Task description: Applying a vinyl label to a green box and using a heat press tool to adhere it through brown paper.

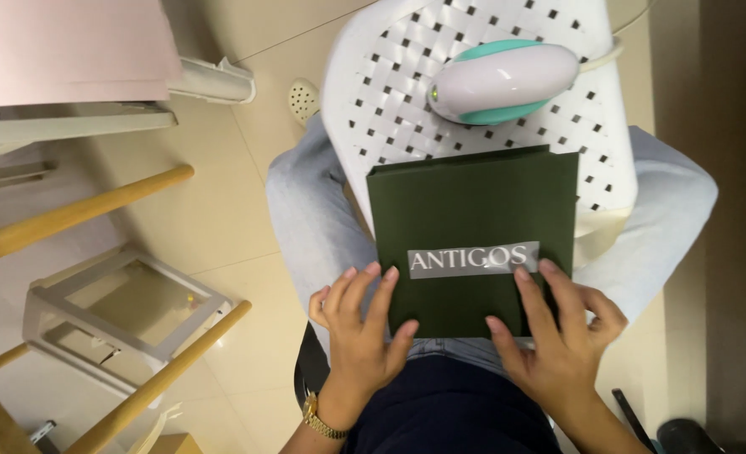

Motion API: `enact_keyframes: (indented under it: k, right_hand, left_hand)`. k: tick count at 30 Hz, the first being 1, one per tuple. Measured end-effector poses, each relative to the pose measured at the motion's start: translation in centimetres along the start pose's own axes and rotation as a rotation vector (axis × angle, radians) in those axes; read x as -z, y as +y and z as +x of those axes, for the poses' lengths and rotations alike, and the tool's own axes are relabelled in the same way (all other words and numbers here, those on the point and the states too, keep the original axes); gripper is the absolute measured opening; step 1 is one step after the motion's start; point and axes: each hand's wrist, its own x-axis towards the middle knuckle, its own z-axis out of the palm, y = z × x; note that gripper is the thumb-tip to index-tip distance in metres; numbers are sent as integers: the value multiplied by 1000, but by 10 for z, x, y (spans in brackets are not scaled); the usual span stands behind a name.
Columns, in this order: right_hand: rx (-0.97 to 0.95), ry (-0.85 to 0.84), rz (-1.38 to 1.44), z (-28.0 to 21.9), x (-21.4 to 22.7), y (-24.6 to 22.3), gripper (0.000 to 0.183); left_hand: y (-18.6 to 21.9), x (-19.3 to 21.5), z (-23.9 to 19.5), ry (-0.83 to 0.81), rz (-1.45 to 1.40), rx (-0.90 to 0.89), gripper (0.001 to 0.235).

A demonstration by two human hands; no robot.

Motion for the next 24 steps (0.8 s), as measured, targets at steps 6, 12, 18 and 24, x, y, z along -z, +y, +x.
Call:
enact_keyframes:
  k: [6,12,18,24]
  right_hand:
    - [14,82,40,-3,0,-1,43]
    - [-42,35,-36,-9,-1,-7,45]
    - [-74,26,-28,-10,-4,-5,44]
    - [-87,6,-19,-12,-10,0,47]
  left_hand:
    - [-7,13,16,85,11,-132,43]
    - [-5,11,23,17,18,-224,57]
    - [-11,5,21,29,14,-202,61]
    - [-14,0,16,-24,38,-208,61]
